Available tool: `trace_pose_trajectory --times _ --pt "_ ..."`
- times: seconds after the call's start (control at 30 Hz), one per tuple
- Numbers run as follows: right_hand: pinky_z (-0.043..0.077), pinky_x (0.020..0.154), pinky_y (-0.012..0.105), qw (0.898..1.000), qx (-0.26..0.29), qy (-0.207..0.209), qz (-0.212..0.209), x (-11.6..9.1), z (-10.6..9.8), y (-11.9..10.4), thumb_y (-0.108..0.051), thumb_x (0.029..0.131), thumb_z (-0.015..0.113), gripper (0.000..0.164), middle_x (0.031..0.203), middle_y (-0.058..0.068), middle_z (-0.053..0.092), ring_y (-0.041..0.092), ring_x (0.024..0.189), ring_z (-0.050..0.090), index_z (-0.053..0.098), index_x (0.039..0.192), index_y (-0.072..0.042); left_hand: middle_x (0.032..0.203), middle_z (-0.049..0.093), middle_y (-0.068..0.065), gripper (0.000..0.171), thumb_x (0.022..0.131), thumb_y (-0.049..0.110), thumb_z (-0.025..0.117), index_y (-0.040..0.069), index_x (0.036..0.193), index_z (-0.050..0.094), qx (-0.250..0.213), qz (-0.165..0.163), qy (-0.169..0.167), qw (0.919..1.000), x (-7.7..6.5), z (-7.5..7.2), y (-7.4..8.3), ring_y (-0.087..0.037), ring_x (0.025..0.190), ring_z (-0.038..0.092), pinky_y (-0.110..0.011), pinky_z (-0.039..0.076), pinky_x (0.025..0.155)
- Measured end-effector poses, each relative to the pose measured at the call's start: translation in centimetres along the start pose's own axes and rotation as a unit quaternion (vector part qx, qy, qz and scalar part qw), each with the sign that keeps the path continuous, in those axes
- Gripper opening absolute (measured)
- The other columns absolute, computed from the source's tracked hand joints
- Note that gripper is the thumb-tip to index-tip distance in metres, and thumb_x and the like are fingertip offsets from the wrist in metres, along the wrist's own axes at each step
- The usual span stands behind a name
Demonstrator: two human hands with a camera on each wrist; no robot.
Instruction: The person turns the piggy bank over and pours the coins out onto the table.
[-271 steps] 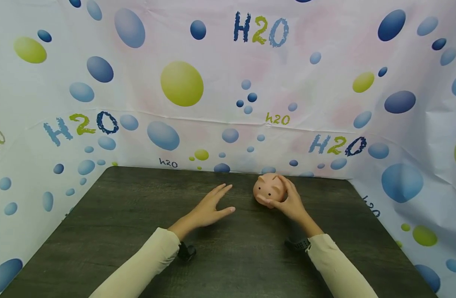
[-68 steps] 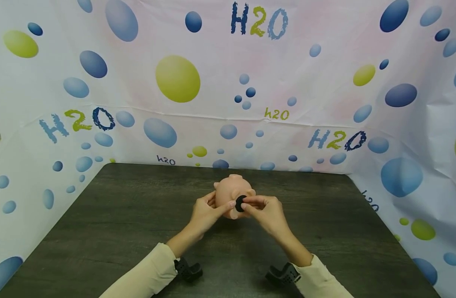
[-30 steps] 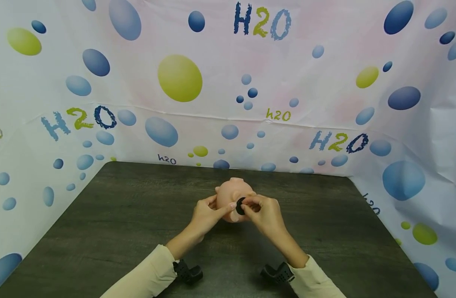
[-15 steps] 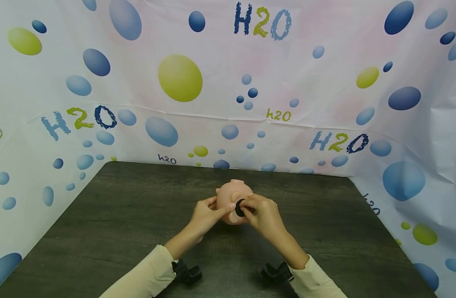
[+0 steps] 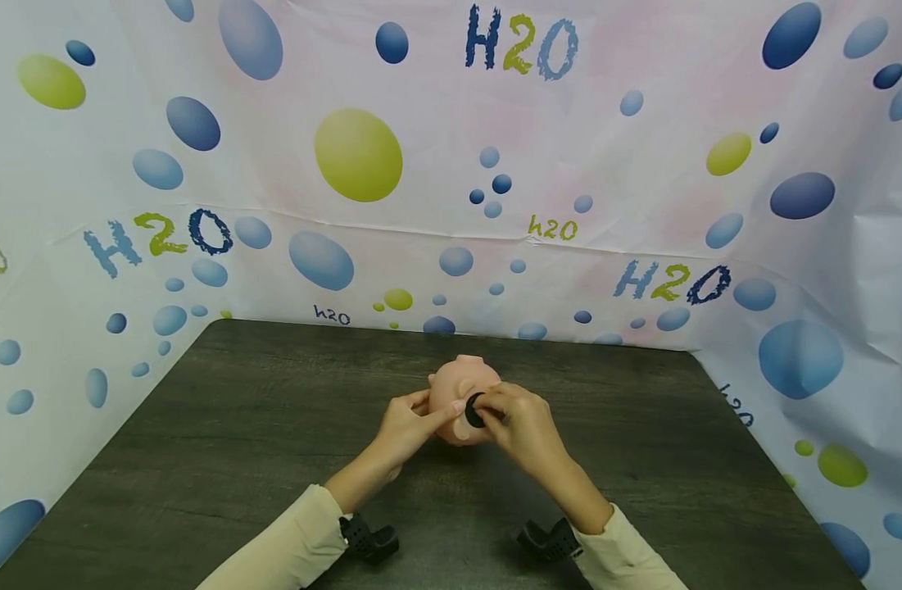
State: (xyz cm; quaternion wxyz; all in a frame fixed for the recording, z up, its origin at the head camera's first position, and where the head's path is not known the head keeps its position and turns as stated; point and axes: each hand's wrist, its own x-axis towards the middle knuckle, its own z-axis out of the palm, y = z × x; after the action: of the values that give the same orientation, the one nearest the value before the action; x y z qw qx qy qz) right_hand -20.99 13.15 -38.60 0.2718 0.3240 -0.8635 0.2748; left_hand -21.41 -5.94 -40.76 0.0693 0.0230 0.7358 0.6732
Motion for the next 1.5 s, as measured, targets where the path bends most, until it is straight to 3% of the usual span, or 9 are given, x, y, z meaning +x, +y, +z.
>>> trace_pose_trajectory --times 0.23,0.63,0.8,1.07,1.23,1.5 --pt "0.055 0.062 0.023 1.0 -0.014 0.0 -0.011 -0.1 0.1 -0.1 0.0 0.073 0.082 0.013 0.085 0.001 0.069 0.014 0.074 0.063 0.075 0.082 -0.007 0.119 0.065 -0.018 0.056 0.09 0.03 0.069 -0.004 0.132 0.054 -0.007 0.003 -0.009 0.9999 -1.4 0.0 1.8 -0.012 0.085 0.065 -0.044 0.055 0.08" --pt "0.055 0.061 0.022 1.0 -0.007 0.01 0.002 -0.1 0.2 -0.4 0.001 0.072 0.082 0.013 0.084 0.002 0.069 0.015 0.074 0.064 0.074 0.081 -0.006 0.122 0.065 -0.014 0.064 0.085 0.041 0.072 0.003 0.134 0.055 -0.006 0.0 -0.003 1.0 0.5 -0.2 -1.0 -0.013 0.089 0.066 -0.041 0.056 0.078" --pt "0.057 0.063 0.024 1.0 -0.002 0.025 0.001 -0.1 0.2 -0.3 0.003 0.071 0.082 0.015 0.084 0.004 0.07 0.019 0.081 0.067 0.074 0.08 -0.005 0.122 0.064 -0.014 0.067 0.085 0.043 0.072 0.001 0.134 0.054 -0.01 -0.003 -0.004 0.9999 0.7 -0.1 -1.0 -0.013 0.087 0.065 -0.041 0.056 0.077" --pt "0.055 0.058 0.023 0.998 0.039 0.041 0.018 0.1 -0.5 -0.2 0.003 0.073 0.08 0.013 0.085 0.005 0.07 0.016 0.076 0.068 0.074 0.081 -0.006 0.123 0.064 -0.015 0.068 0.085 0.045 0.071 0.001 0.134 0.054 -0.024 -0.012 -0.009 0.9996 0.9 -0.2 -0.8 -0.015 0.094 0.066 -0.037 0.056 0.079" --pt "0.055 0.056 0.023 0.996 0.065 0.052 0.034 0.2 -1.2 0.0 0.002 0.076 0.079 0.012 0.084 0.004 0.07 0.011 0.068 0.064 0.075 0.084 -0.006 0.122 0.064 -0.015 0.065 0.086 0.043 0.071 0.002 0.133 0.055 -0.031 -0.011 -0.011 0.9994 0.8 -0.3 -0.7 -0.017 0.096 0.067 -0.041 0.056 0.083" --pt "0.055 0.057 0.022 0.993 0.053 0.081 0.063 0.2 -2.5 1.5 0.0 0.078 0.078 0.01 0.08 0.001 0.069 0.008 0.066 0.063 0.075 0.085 -0.007 0.126 0.062 -0.017 0.067 0.086 0.041 0.072 0.001 0.136 0.052 -0.038 -0.012 -0.008 0.9992 0.7 -0.8 -0.9 -0.022 0.103 0.065 -0.038 0.056 0.084"
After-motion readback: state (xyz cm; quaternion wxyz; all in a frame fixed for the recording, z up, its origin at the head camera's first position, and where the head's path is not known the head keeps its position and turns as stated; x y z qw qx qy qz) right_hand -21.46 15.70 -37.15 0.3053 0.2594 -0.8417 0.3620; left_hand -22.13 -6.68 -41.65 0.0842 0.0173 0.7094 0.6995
